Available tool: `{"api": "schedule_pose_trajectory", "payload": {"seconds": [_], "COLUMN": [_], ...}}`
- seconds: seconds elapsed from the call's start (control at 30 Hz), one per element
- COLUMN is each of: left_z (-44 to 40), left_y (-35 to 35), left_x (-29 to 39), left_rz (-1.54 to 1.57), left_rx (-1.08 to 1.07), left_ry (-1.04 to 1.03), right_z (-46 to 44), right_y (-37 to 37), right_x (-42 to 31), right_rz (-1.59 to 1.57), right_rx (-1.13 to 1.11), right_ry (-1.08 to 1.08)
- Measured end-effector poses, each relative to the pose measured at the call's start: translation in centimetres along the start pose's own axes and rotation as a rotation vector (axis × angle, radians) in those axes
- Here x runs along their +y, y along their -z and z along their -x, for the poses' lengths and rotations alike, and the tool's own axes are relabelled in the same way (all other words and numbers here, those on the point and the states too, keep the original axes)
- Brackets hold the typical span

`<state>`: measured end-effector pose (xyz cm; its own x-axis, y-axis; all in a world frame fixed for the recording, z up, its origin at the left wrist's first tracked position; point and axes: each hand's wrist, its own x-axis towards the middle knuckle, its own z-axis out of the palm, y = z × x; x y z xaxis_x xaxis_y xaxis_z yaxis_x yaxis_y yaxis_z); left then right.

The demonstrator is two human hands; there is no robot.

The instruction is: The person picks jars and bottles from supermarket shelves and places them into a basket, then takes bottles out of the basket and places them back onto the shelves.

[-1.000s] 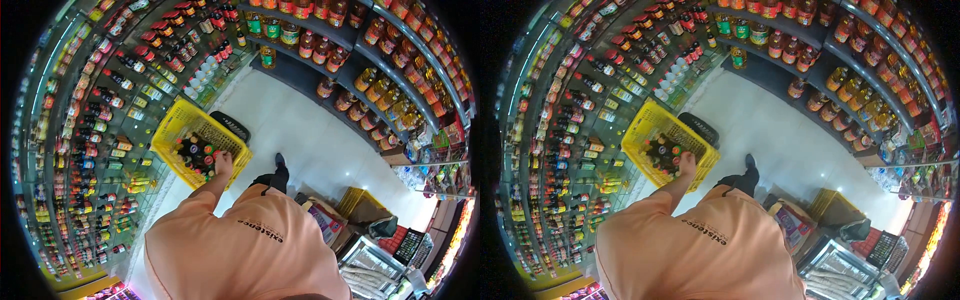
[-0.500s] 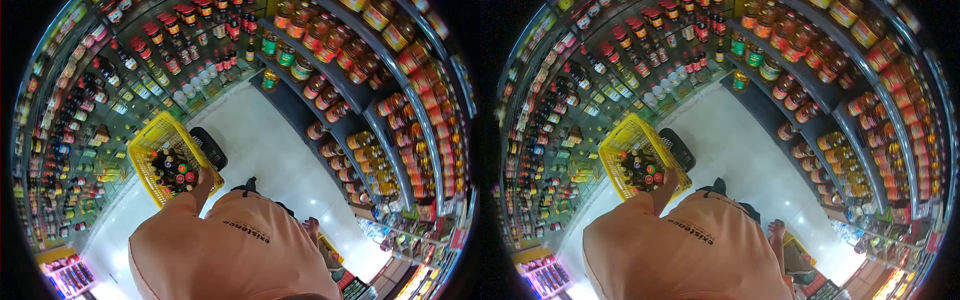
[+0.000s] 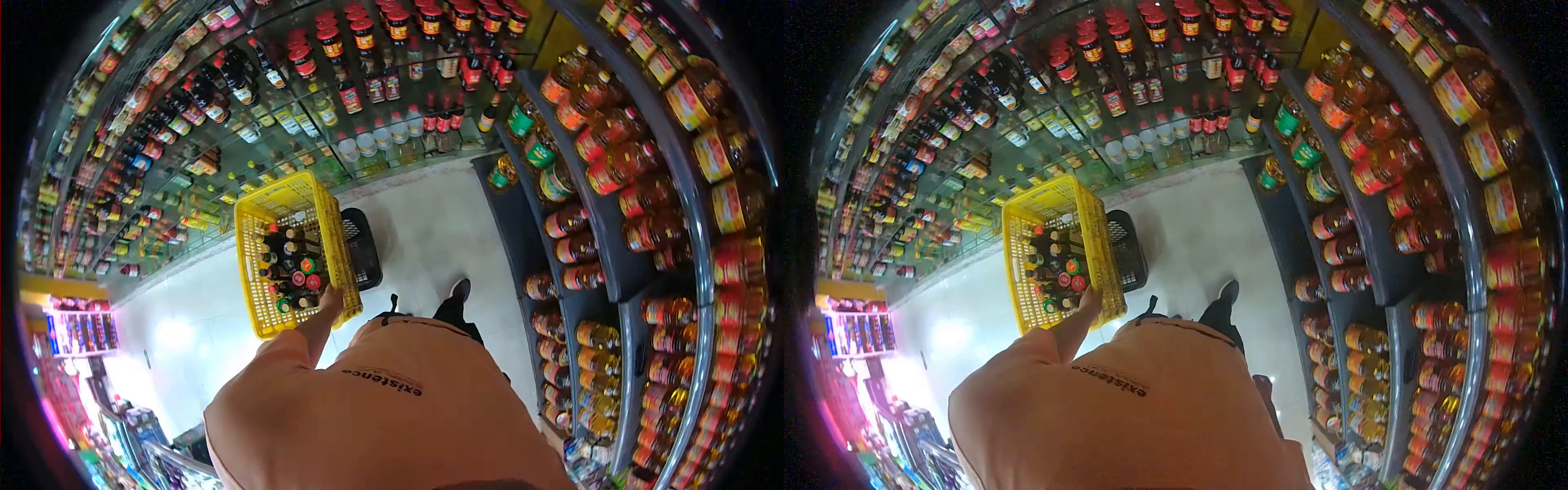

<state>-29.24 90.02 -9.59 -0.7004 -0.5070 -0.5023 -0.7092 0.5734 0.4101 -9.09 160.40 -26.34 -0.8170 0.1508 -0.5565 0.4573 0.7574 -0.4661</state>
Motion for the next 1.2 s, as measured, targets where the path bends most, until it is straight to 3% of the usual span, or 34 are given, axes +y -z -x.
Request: {"api": "schedule_pose_trajectory", "payload": {"seconds": [0.07, 0.13, 0.17, 0.2, 0.27, 0.3, 0.33, 0.37, 0.43, 0.53, 0.57, 0.67, 0.73, 0.8, 0.83, 0.87, 0.9, 0.97, 1.07, 1.1, 1.17, 1.2], "left_z": [2.0, 4.1, 5.0, 5.1, 5.9, 6.4, 7.5, 8.0, 8.0, 5.5, 4.4, 0.6, -4.1, -10.6, -11.8, -15.1, -20.1, -25.3, -34.6, -37.7, -41.8, -42.8], "left_y": [0.9, 1.7, 2.4, 2.2, 1.5, 0.7, 0.0, -0.5, -0.6, 0.1, 0.5, 5.1, 7.3, 9.6, 13.0, 14.5, 14.9, 20.0, 25.4, 26.4, 28.5, 30.1], "left_x": [1.8, 5.3, 7.3, 8.3, 8.9, 9.1, 9.3, 10.1, 12.0, 11.7, 12.1, 16.1, 17.1, 17.2, 20.0, 19.7, 18.3, 21.1, 22.9, 23.4, 24.9, 26.5], "left_rz": [0.05, 0.111, 0.074, 0.082, 0.056, -0.012, -0.01, -0.082, -0.121, 0.061, 0.149, 0.451, 0.537, 0.766, 0.76, 0.735, 0.956, 1.021, 0.999, 0.925, 0.847, 0.762], "left_rx": [0.052, 0.086, 0.082, 0.104, 0.268, 0.388, 0.388, 0.444, 0.553, 0.565, 0.623, 0.633, 0.685, 0.778, 0.758, 0.753, 0.741, 0.677, 0.649, 0.659, 0.652, 0.625], "left_ry": [0.073, 0.241, 0.3, 0.314, 0.23, 0.152, 0.186, 0.2, 0.214, 0.129, 0.112, 0.169, 0.169, 0.09, 0.132, 0.064, 0.008, 0.061, -0.029, -0.062, -0.104, -0.068], "right_z": [-4.4, -11.4, -13.9, -16.1, -24.0, -31.2, -38.1, -39.5, -44.1, -36.5, -38.3, -45.5, -45.4, -46.4, -44.3, -42.5, -41.5, -42.0, -44.3, -44.4, -46.2, -46.9], "right_y": [2.2, 6.5, 10.3, 14.6, 20.0, 20.1, 20.2, 21.1, 23.1, 28.5, 28.2, 22.9, 21.6, 17.3, 19.0, 20.0, 20.0, 19.7, 18.8, 18.3, 17.1, 17.4], "right_x": [1.0, 1.2, -2.7, -7.5, -10.2, -7.3, -4.3, -5.2, -11.4, -28.9, -28.0, -20.6, -22.7, -20.4, -23.5, -27.2, -30.3, -35.0, -42.2, -45.1, -51.9, -53.7], "right_rz": [-0.532, -1.634, -0.99, -0.292, -1.203, -1.572, -1.715, -1.687, -1.348, -0.719, -0.881, -0.856, -1.214, -1.299, -0.96, -0.588, -0.45, -0.302, -0.491, -0.546, -0.299, -0.31], "right_rx": [-0.088, -0.666, -0.537, -0.222, -0.517, -1.0, -1.55, -1.563, -0.569, -0.117, -0.331, -0.719, -1.45, -1.395, -1.01, -0.777, -0.706, -0.635, -0.692, -0.69, -0.403, -0.392], "right_ry": [0.128, -0.433, 0.055, 0.352, -0.365, -0.378, -0.452, -0.477, -0.09, -0.123, -0.177, -0.212, -0.361, -0.655, -0.293, -0.037, 0.049, 0.217, 0.458, 0.442, -0.066, -0.075]}}
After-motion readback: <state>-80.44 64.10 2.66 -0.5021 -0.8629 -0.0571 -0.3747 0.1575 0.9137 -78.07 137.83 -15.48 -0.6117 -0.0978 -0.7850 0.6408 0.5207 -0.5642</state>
